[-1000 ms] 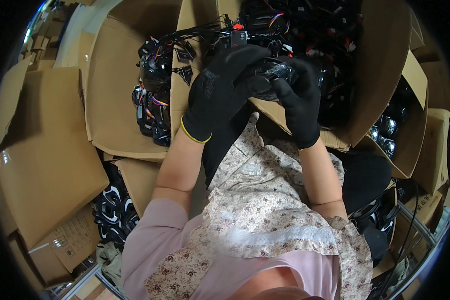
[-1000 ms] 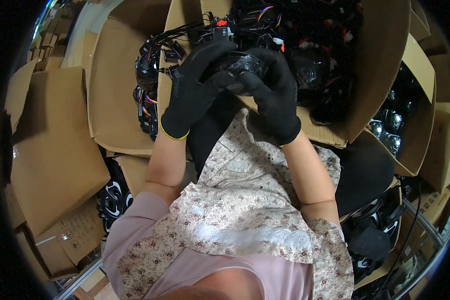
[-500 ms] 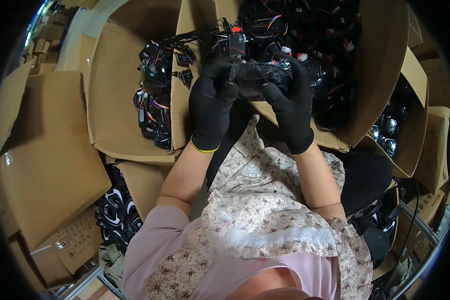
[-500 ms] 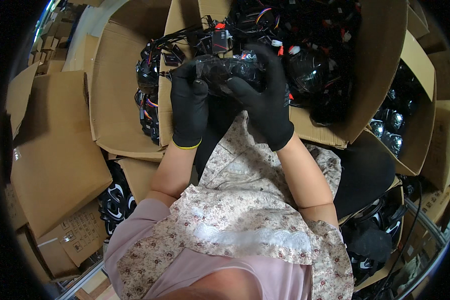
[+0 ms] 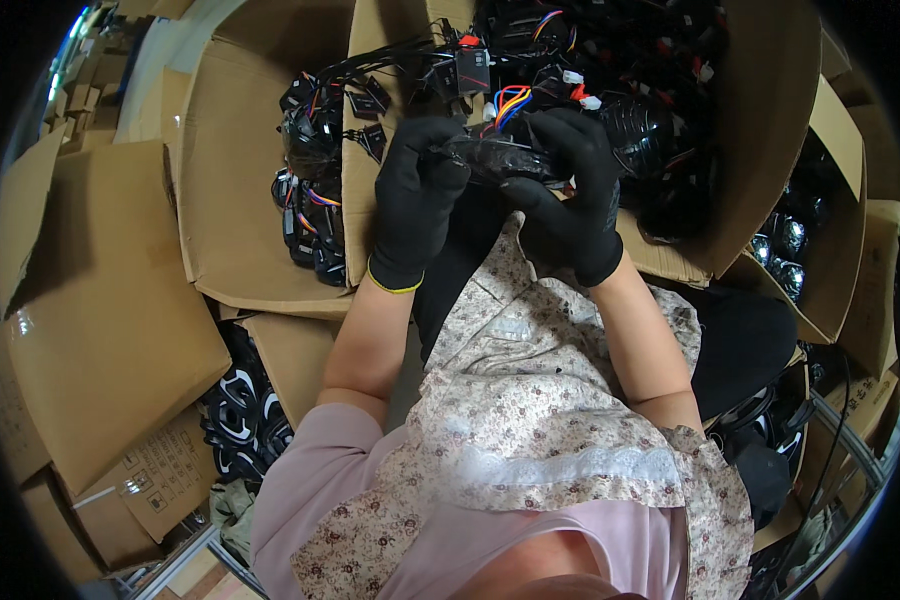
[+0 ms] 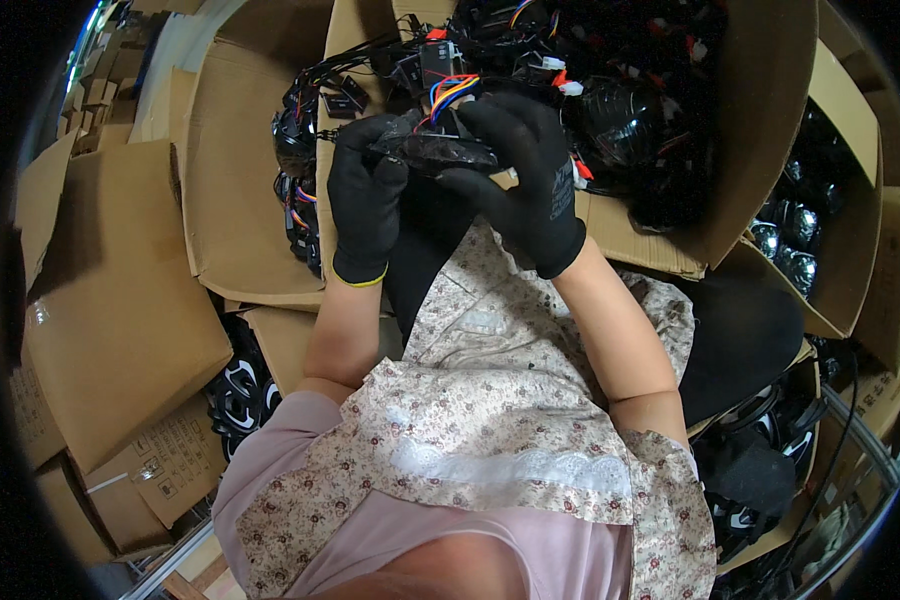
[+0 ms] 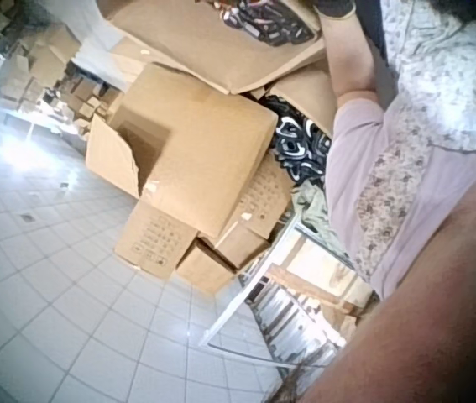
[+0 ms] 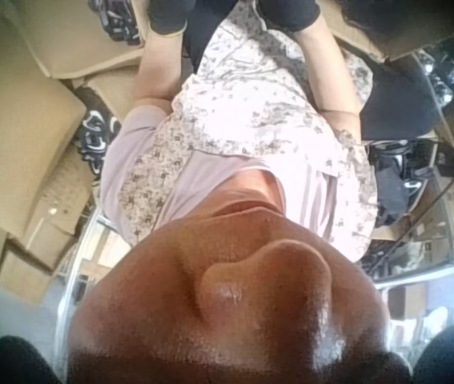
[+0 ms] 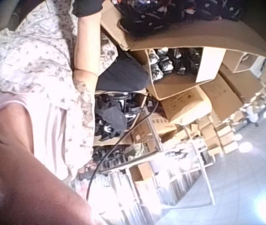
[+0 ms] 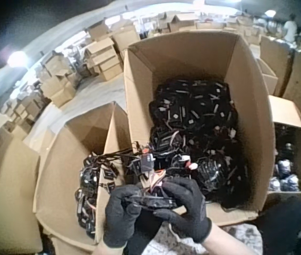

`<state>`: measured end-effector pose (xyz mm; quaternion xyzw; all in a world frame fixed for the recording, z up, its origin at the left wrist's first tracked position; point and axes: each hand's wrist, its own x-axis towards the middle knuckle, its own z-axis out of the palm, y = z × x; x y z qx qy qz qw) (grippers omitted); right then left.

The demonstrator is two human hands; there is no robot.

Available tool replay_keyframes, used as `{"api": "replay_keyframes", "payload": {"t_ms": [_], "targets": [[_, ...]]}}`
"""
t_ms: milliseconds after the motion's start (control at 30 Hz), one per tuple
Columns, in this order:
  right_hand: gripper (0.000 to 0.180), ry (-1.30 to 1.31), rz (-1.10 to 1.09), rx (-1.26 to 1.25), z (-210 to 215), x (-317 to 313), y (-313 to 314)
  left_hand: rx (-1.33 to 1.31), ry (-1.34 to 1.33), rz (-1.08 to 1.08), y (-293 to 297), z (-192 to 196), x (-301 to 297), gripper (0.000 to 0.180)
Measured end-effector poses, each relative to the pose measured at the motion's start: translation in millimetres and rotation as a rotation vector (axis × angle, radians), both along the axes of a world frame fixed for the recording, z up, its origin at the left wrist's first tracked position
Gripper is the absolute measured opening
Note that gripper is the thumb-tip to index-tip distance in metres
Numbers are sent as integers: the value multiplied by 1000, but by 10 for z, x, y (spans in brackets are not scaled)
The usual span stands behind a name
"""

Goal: Inspecting and sorting digital speedometer displays for electric scooters or motorcycles.

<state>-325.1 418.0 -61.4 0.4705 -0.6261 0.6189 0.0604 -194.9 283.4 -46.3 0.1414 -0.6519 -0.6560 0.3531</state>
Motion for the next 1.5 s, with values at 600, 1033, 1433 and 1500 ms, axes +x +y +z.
{"api": "replay_keyframes", "payload": {"t_ms": [600,1033,1433,1500], "targets": [[67,-108,115,-28,190,284,-28,-86,26,252,-535,236,766,38],[72,-327,-445,525,-1294,-1343,899,92,-558,521,-2460,-61,1439,46],[97,113,-565,861,-940,-1034,623,-1114,-361,-80,-1039,617,-1064,32],[96,-53,-491,832,-893,-1056,581,-1068,-495,-184,-1030,354,-1657,33]]}}
